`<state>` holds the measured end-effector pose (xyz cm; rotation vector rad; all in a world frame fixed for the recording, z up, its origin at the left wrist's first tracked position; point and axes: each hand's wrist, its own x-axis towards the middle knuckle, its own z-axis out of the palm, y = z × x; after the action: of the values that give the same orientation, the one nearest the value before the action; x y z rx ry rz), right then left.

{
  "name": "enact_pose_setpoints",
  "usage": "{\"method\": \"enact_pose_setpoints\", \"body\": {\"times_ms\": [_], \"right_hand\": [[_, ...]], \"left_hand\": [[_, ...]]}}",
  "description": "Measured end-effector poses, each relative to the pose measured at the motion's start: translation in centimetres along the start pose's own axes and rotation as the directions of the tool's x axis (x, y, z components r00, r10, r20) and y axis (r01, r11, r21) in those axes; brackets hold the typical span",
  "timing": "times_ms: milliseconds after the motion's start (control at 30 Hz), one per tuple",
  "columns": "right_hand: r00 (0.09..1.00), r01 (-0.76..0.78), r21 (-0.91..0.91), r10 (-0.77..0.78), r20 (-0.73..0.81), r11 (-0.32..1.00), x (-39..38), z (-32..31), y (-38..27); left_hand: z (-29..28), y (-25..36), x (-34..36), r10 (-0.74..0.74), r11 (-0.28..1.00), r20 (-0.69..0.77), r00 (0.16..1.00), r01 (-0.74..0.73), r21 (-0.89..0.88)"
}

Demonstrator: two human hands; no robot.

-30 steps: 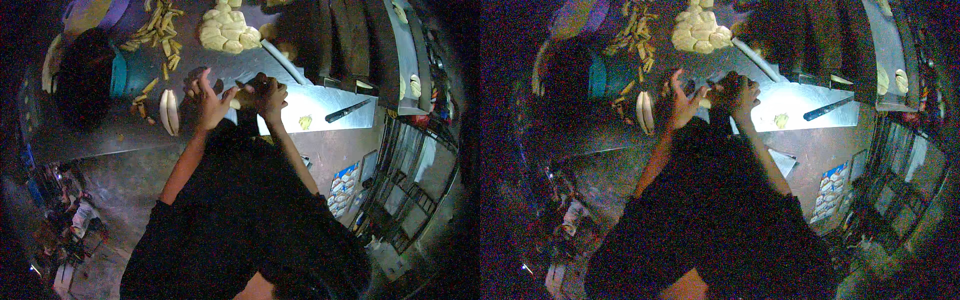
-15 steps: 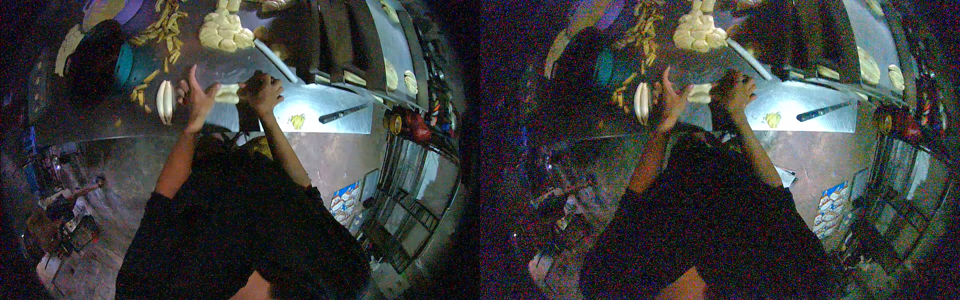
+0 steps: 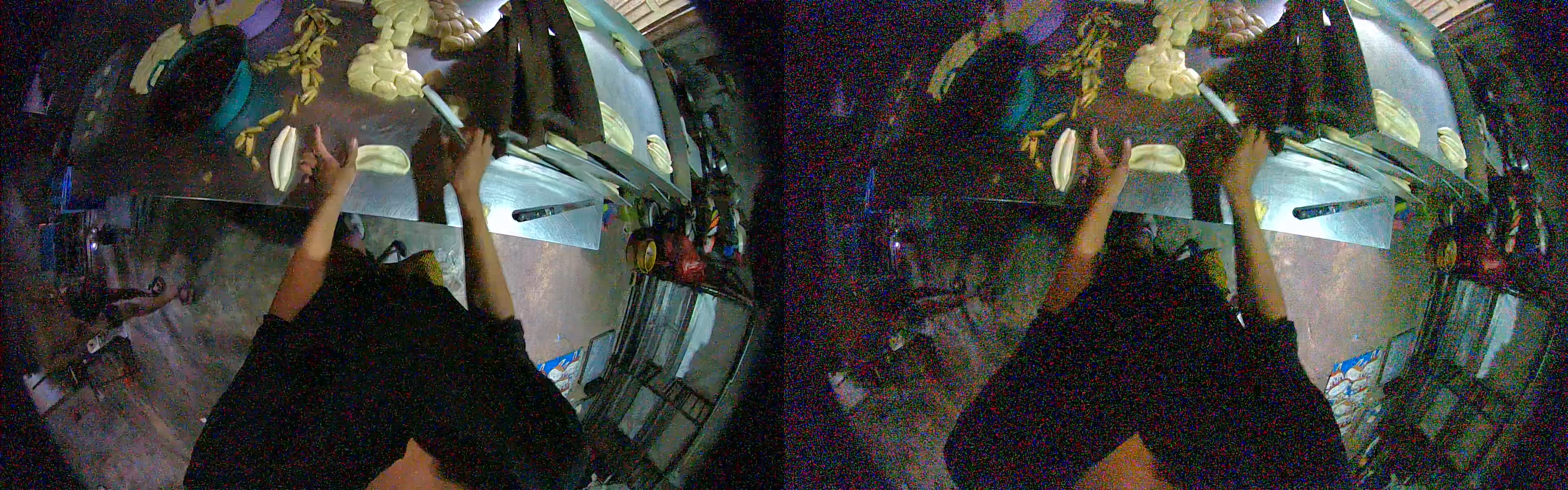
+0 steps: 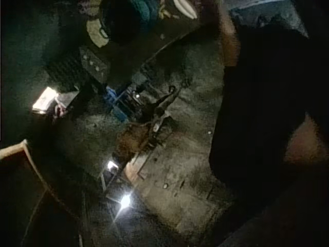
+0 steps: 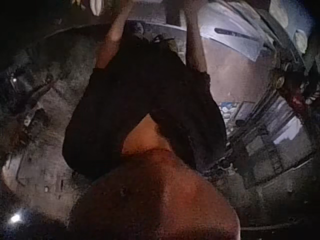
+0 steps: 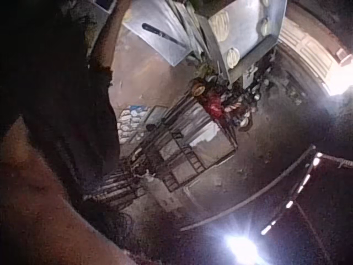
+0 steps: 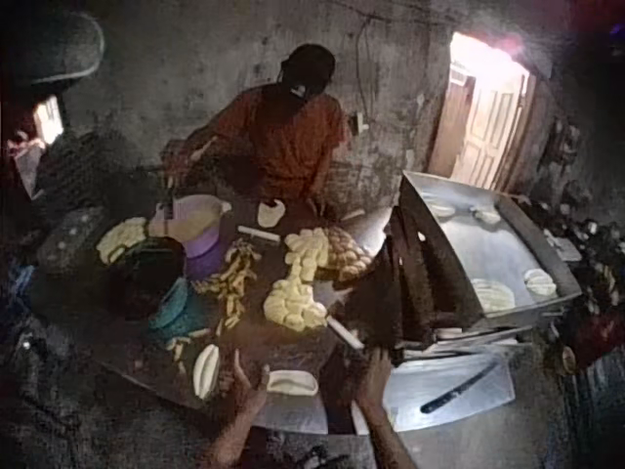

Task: The person places pieces of chocolate into dough, rolls it out, and arranges the formed pastries onto a metal tray.

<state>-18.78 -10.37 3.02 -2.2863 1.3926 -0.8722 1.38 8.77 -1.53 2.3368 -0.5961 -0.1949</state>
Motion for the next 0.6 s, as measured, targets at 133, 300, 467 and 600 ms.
{"method": "enact_pose_setpoints", "body": {"times_ms": [133, 300, 467, 600], "right_hand": [[0.964, 0.264, -0.352, -0.230, 0.136, 0.898, 2.6, -0.1, 3.0], [0.855, 0.332, 0.013, -0.307, 0.418, 0.943, 0.8, -5.7, -1.1], [0.507, 0.481, 0.221, -0.475, 0.719, 0.848, 1.8, -4.3, -9.2], [0.337, 0.608, 0.384, -0.664, 0.668, 0.695, 3.5, -0.8, -7.9]], "left_hand": [[-0.5, 2.6, -0.5, -0.001, 0.997, -0.092, 0.996, 0.007, 0.072], [0.5, 0.5, 1.6, 0.002, 0.941, -0.070, 0.998, -0.025, -0.338], [-7.3, 5.3, 1.6, 0.644, 0.733, 0.079, 0.761, -0.643, 0.222], [-1.6, 0.3, 2.8, 0.837, 0.513, -0.091, 0.539, -0.717, 0.473]]}}
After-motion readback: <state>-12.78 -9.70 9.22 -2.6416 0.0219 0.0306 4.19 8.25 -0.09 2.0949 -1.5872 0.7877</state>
